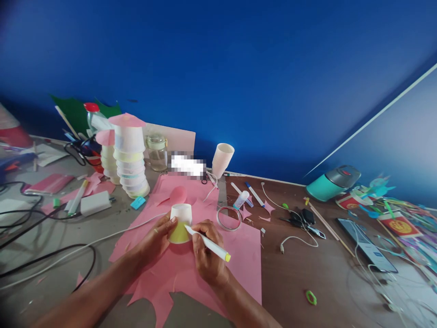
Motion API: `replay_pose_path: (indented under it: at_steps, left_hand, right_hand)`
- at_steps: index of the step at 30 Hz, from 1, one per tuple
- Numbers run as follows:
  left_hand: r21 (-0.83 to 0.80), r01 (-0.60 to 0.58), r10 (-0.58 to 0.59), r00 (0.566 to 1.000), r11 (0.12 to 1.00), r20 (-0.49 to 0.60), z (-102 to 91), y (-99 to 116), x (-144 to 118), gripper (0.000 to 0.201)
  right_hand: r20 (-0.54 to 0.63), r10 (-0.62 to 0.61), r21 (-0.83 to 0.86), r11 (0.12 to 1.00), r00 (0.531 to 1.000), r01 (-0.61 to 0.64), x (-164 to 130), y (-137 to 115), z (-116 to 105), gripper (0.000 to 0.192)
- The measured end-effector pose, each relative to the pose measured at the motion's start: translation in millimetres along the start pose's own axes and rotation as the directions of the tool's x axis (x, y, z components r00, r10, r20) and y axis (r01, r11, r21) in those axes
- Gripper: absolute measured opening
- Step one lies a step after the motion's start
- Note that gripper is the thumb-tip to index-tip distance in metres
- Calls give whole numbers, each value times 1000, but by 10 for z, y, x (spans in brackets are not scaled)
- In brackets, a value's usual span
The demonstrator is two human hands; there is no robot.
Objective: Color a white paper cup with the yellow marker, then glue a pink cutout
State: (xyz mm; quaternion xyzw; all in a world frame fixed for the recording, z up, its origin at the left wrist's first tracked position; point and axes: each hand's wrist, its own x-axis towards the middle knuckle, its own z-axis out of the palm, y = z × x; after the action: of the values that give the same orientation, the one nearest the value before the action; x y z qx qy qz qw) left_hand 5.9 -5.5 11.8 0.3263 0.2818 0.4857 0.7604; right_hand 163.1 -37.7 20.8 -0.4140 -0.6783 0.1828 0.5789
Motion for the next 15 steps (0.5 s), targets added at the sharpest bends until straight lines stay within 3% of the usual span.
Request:
replay_pose_path:
  at_steps: [4, 15]
  left_hand:
    - [16, -6, 7, 1000, 1000, -1, -4, -8, -5, 39]
    - [38, -10, 9, 1000, 999, 7, -5, -12, -11, 36]
  right_hand:
    - [63, -32, -13, 999, 998, 33, 4, -17, -1, 13]
    - [58, -43, -62, 997, 997, 46, 2, -24, -12, 14]
